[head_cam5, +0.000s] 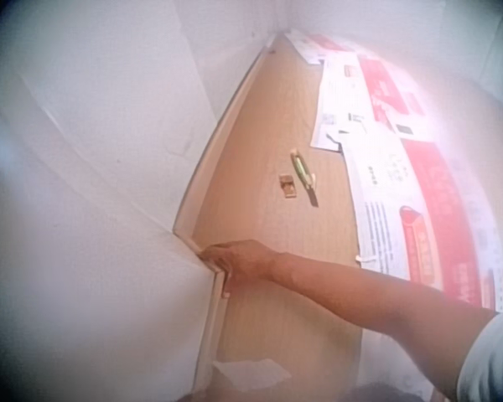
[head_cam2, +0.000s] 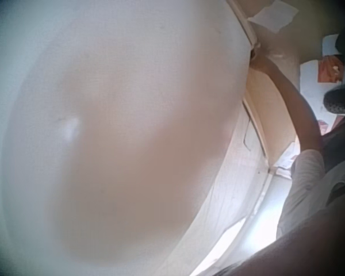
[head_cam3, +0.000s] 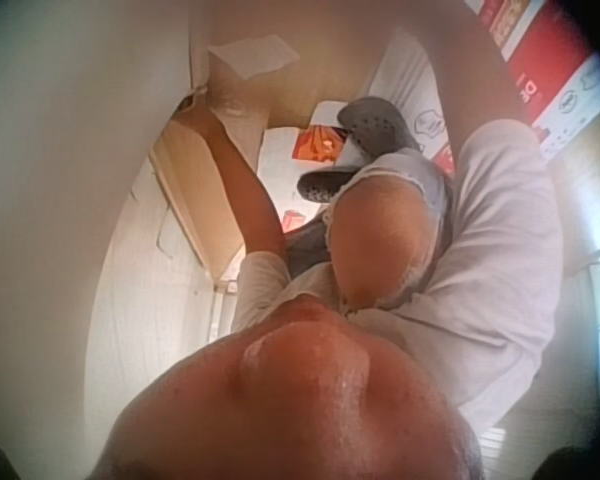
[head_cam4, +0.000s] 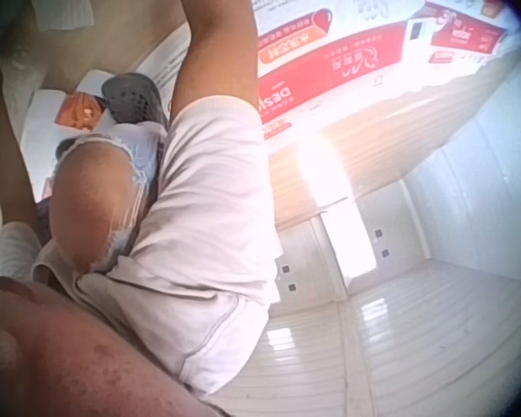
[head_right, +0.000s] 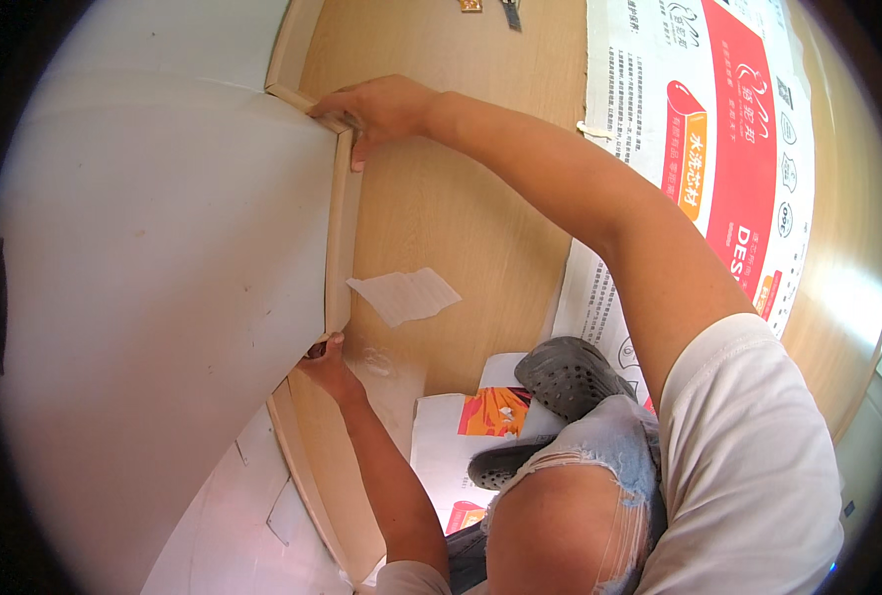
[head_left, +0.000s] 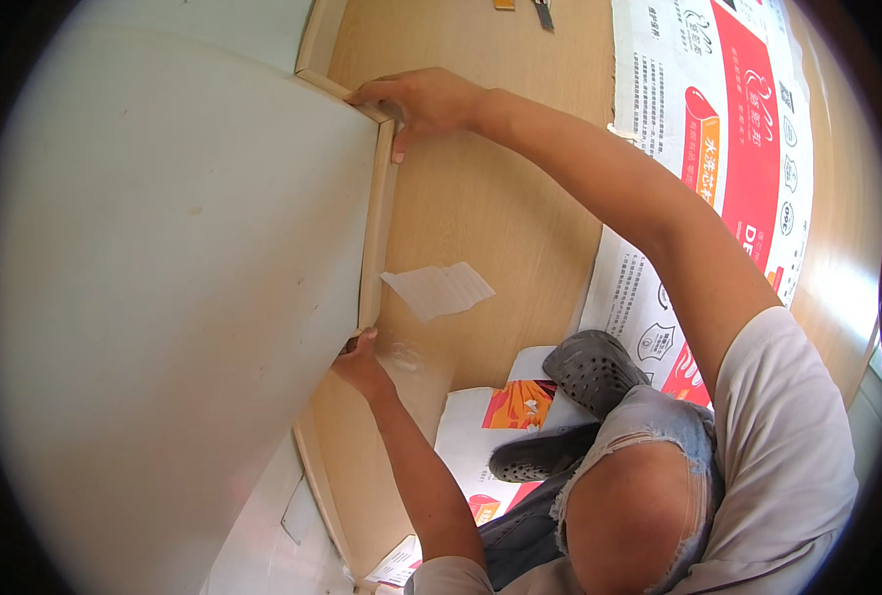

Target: The person sits on the floor and uses a miter saw to cut a long wooden trim piece into smaller sections. They then walk to a wall, fit one of the cut pieces into a corner, and return to the saw to cut additional pieces.

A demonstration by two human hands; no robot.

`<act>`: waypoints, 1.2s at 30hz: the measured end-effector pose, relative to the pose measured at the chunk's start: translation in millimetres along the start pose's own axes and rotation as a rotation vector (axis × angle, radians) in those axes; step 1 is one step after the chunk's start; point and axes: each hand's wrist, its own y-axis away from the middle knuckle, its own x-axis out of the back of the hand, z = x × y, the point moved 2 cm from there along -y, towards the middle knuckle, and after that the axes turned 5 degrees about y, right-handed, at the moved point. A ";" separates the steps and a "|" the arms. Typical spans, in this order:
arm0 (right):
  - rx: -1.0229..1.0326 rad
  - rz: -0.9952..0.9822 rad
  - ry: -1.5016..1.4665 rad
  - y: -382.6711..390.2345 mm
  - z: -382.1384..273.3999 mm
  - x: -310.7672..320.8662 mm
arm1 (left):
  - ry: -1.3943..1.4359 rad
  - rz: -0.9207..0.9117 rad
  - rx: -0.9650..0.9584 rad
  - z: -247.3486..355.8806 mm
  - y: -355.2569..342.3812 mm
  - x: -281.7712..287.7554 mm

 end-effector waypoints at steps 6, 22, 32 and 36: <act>-0.011 -0.001 -0.025 2.6 0.9 -1.1 | -0.042 -0.018 -0.009 -1.6 -0.7 2.7; 0.097 0.266 0.214 22.3 1.4 -23.6 | 0.089 -0.003 -0.068 -22.8 -9.4 7.3; 0.522 0.465 0.515 84.5 -56.0 -79.2 | -0.093 0.021 -0.017 -13.0 -6.4 18.4; 0.595 0.406 0.536 88.9 -72.0 -91.9 | -0.181 0.083 0.013 -6.9 6.3 14.9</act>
